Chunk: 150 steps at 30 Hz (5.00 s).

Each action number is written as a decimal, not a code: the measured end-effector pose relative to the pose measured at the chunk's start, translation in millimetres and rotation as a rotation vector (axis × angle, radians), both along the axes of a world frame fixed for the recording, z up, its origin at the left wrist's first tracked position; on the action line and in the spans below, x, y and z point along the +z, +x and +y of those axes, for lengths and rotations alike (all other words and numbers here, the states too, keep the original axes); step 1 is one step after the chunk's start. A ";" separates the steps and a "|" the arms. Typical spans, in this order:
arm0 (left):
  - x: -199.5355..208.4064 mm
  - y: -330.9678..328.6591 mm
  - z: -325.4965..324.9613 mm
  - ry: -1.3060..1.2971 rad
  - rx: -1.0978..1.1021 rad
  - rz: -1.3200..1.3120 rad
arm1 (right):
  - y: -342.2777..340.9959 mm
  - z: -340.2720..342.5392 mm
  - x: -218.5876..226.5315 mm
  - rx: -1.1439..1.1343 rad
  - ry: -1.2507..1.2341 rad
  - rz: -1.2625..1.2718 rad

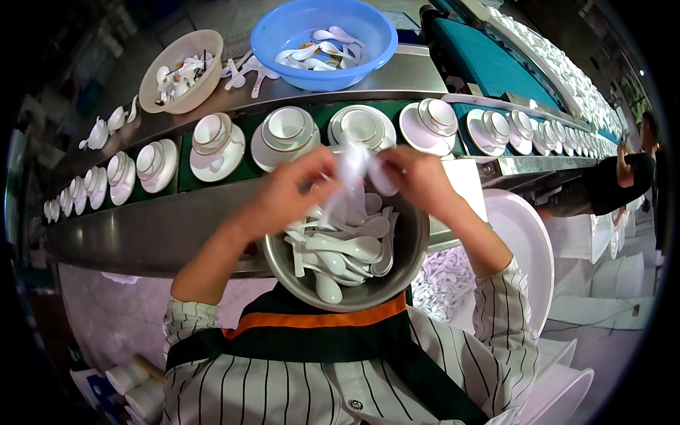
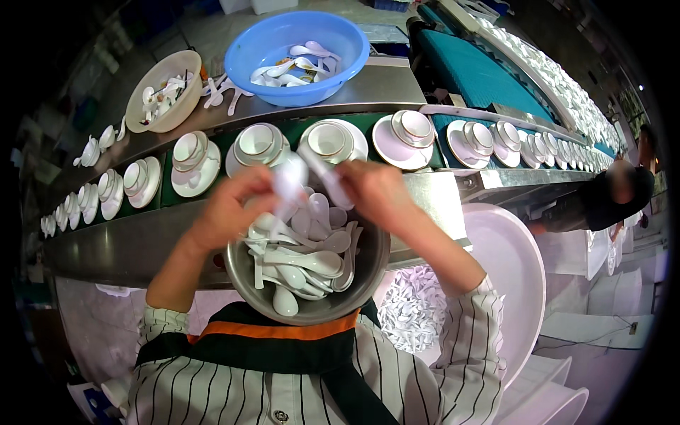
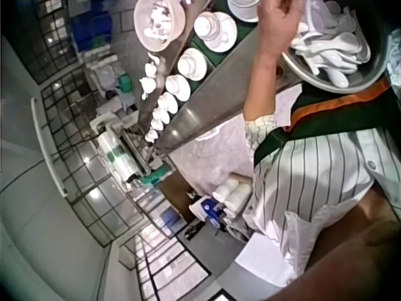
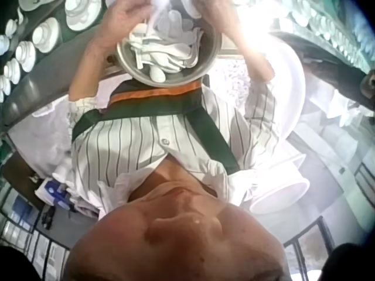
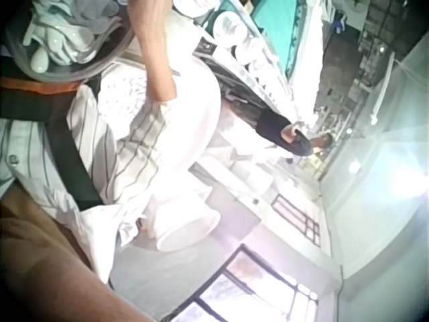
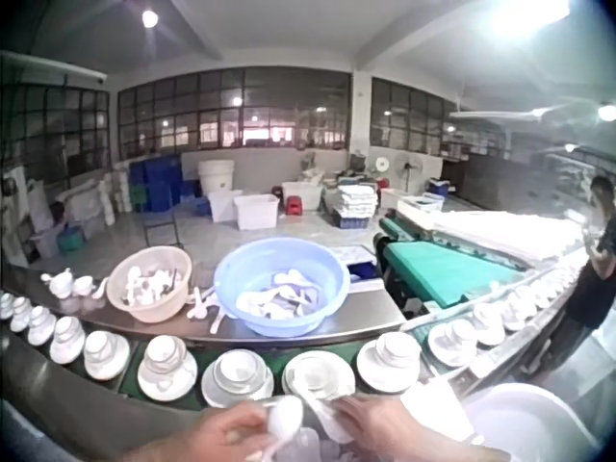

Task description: The person picks up spoons from a large container and places them into a metal bowl, then moves to a conveyor belt to place individual spoons onto plates. They operate a packaging machine by touching a control screen and adjusting the plastic film wrapping over the items moving on the belt.

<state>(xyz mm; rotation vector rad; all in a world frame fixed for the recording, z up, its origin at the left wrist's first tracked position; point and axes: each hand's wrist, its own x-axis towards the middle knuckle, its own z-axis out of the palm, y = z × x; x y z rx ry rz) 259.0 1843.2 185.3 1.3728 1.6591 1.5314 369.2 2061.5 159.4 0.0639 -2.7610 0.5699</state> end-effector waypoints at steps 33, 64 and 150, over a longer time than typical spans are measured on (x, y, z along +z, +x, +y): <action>-207.7 -236.9 -216.3 -0.490 1.524 0.407 | 20.3 13.7 5.6 -0.035 -0.647 -0.206; -119.0 -120.7 70.4 -0.307 0.772 0.196 | -19.9 166.4 -125.0 -0.459 -0.045 -0.121; -11.1 62.1 255.3 -0.167 -0.172 -0.314 | 78.5 331.6 -115.6 -0.586 -0.462 0.008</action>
